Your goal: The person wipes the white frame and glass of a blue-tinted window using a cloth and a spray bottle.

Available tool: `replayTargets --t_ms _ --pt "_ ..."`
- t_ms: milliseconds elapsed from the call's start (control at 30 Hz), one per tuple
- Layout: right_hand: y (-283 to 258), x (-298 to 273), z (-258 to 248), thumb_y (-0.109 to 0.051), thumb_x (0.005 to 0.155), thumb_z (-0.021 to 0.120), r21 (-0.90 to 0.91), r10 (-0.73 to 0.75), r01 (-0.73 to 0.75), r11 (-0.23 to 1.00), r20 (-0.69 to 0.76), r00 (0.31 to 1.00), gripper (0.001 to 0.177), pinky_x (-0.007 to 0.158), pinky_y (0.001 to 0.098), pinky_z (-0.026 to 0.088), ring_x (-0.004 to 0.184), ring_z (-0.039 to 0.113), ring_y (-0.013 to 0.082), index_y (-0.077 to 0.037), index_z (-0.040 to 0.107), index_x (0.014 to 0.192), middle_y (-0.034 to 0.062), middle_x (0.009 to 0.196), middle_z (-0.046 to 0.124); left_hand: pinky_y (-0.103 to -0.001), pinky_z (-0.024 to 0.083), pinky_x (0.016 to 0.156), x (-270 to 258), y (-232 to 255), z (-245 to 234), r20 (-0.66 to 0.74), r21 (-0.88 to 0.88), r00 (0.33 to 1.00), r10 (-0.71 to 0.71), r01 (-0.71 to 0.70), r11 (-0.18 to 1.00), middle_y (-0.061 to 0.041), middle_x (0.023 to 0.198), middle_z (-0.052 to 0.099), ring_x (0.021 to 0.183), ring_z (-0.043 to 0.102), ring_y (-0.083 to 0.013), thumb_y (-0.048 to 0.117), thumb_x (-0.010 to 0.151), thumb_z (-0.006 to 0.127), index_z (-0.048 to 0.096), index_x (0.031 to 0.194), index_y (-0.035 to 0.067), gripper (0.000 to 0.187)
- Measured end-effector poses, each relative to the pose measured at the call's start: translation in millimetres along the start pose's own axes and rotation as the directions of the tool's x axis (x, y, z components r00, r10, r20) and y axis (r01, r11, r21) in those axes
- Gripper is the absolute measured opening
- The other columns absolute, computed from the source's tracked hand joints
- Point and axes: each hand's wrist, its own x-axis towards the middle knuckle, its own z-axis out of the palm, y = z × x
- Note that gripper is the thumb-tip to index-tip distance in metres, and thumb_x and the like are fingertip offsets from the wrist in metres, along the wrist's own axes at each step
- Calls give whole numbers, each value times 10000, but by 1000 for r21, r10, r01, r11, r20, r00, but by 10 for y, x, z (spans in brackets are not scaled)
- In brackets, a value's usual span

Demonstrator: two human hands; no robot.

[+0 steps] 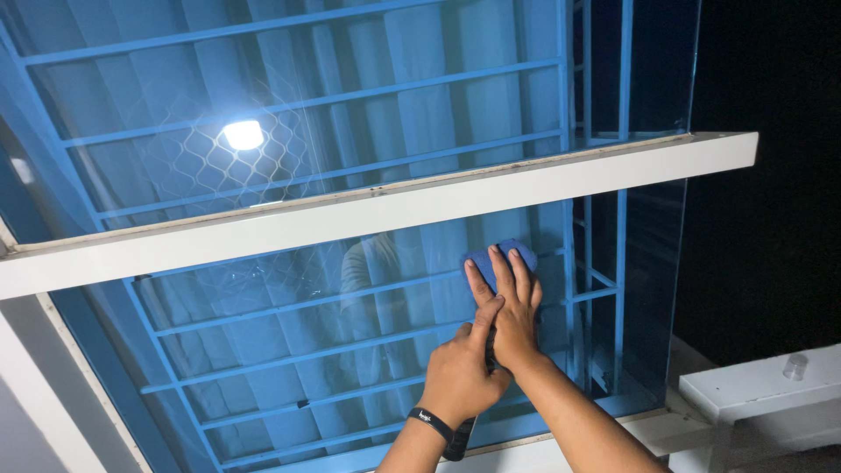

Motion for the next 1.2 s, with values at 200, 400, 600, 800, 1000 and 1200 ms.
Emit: replayTargets --t_ms 200,400,600,800,1000,1200 --pt "-208 84 85 -288 911 572 -18 -11 10 1000 -73 997 648 1181 618 178 1523 241 401 -255 460 1548 131 1652 315 -511 564 717 -76 -77 -195 -7 0 1000 -13 13 1000 -188 950 683 814 688 -423 157 646 731 370 1543 283 974" --pt "-467 215 104 -320 832 628 25 -74 76 997 -54 996 733 1143 641 176 1491 236 418 -225 452 1537 150 1622 313 -507 563 712 -165 -207 -387 -12 10 996 -83 83 996 -176 961 676 801 692 -408 162 652 725 341 1557 296 992" --pt "-702 338 170 -287 810 642 -15 -121 121 992 7 993 772 1146 660 170 1503 231 418 -243 434 1552 143 1630 309 -510 563 705 -251 -352 -572 -66 11 995 -81 82 997 -177 980 684 803 692 -403 142 636 712 335 1555 267 1000" --pt "-811 488 236 -324 795 669 1 -231 231 973 63 971 777 1122 666 167 1494 232 404 -278 439 1536 135 1627 309 -500 568 722 -309 -459 -667 -92 -43 984 -153 149 988 -164 969 700 813 697 -391 140 629 698 336 1557 267 1004" --pt "-667 557 140 -334 851 650 79 -336 329 941 102 936 696 1137 651 172 1493 257 383 -327 459 1521 127 1621 328 -501 574 724 -260 -413 -552 -163 -96 979 -121 107 990 -188 1024 692 818 699 -400 122 615 706 325 1557 195 1019" --pt "-492 574 46 -276 887 613 65 -337 330 942 167 927 648 1179 628 158 1513 247 359 -349 472 1516 93 1634 331 -487 571 702 -164 -275 -426 -136 -110 975 -177 162 981 -163 971 705 792 704 -380 123 617 694 311 1561 198 1022"
